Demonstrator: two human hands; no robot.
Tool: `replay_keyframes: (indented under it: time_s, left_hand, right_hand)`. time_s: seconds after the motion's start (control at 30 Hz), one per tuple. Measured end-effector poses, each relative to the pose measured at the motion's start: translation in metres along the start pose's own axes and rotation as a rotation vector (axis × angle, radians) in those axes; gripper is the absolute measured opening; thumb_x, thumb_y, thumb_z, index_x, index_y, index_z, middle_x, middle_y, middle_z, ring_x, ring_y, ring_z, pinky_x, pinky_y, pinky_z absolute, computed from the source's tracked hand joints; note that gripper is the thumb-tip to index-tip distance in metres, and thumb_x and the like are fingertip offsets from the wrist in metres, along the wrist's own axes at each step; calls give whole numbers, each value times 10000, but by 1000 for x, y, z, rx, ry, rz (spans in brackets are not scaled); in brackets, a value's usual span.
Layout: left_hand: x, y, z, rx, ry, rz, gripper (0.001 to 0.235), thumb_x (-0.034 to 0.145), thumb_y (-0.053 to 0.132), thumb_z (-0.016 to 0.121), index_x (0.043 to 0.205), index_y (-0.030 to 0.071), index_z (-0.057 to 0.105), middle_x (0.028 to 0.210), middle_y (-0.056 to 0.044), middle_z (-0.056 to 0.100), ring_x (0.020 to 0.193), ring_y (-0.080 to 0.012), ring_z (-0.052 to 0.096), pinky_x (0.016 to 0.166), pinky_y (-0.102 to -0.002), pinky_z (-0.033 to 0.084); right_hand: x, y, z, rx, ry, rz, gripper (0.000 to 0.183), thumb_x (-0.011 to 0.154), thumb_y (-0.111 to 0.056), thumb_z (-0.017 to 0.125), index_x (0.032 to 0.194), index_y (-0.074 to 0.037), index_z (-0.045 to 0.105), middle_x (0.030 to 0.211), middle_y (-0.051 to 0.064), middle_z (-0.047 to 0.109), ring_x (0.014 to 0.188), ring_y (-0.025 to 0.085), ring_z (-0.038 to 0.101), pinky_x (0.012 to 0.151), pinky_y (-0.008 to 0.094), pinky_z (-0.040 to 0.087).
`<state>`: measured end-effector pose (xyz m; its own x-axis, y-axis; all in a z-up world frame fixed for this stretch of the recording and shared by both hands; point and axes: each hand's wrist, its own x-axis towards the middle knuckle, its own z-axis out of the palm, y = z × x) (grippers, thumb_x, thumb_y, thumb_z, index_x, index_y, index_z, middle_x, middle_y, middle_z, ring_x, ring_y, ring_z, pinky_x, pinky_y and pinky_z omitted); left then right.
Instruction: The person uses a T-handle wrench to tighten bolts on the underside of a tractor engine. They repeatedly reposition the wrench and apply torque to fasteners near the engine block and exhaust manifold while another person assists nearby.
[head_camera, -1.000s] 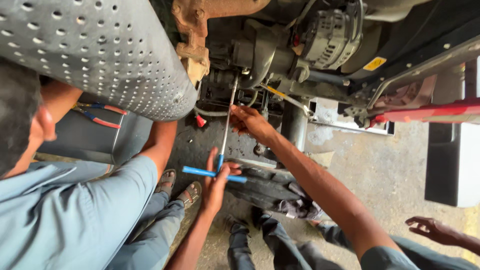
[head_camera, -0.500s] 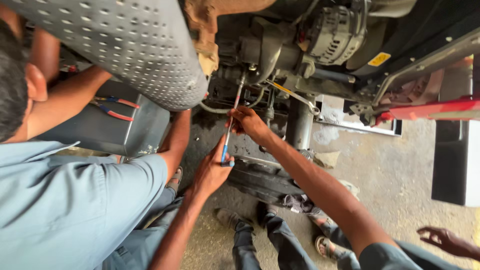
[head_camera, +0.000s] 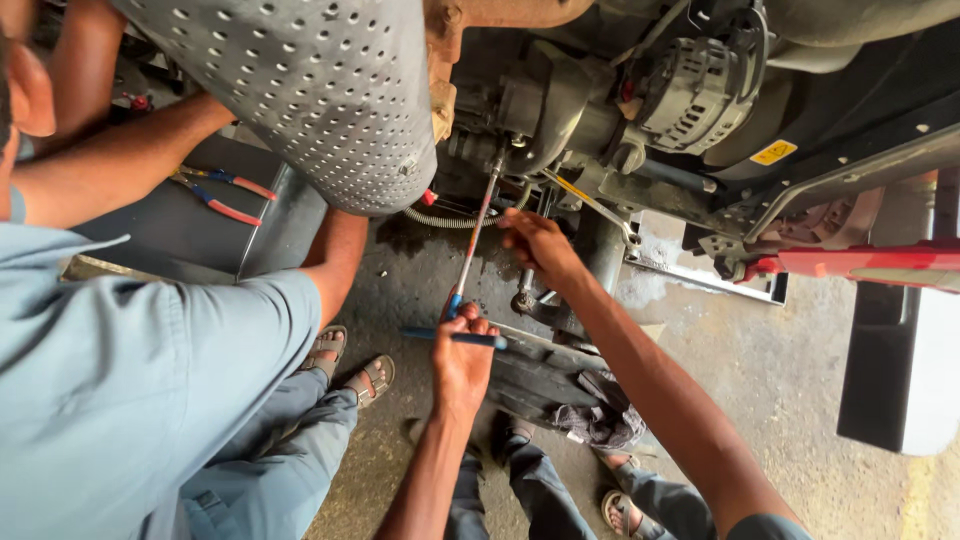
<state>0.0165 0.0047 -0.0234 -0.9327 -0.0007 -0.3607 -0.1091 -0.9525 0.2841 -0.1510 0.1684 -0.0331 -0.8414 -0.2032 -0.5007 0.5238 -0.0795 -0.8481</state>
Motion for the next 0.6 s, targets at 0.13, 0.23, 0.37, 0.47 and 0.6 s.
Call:
replay_keyframes:
  time_s: [0.13, 0.23, 0.37, 0.47, 0.6]
  left_hand:
    - [6, 25, 6, 716, -91, 196, 822, 897, 118, 678, 1604, 180, 264, 968, -52, 637, 817, -148, 585, 778, -316, 505]
    - [17, 58, 6, 1652, -194, 304, 845, 819, 95, 635, 1601, 106, 314, 1073, -35, 715, 873, -142, 702, 777, -276, 568]
    - [3, 67, 6, 1682, -290, 346, 703, 913, 205, 710, 1542, 60, 431, 1142, -134, 709, 951, -234, 702, 786, -340, 566]
    - [-35, 53, -15, 1200, -201, 304, 534, 996, 297, 721, 1335, -76, 542, 1124, -160, 631, 955, -266, 602, 767, -352, 513]
    - [-77, 11, -14, -366, 36, -568, 667, 811, 675, 650, 1041, 50, 676, 825, -56, 680, 714, -195, 638, 652, -320, 514]
  right_hand:
    - [-3, 2, -11, 22, 3, 23, 421, 1045, -457, 590, 1134, -50, 650, 780, 28, 587, 510, 65, 360, 429, 236, 286]
    - [-8, -8, 0, -58, 2, 10, 423, 1036, -468, 558, 1110, -63, 652, 826, 47, 670, 507, 63, 376, 436, 232, 311]
    - [6, -7, 31, 16, -68, -65, 329, 1028, -369, 552, 1079, -56, 639, 886, 77, 763, 521, 79, 467, 448, 240, 364]
    - [25, 3, 35, -38, -7, -57, 257, 1042, -264, 571, 1063, -19, 644, 872, 102, 759, 585, 104, 588, 494, 252, 460]
    - [27, 13, 35, 1, 0, -65, 222, 1050, -243, 576, 1040, -29, 634, 845, 101, 746, 588, 108, 584, 488, 271, 451]
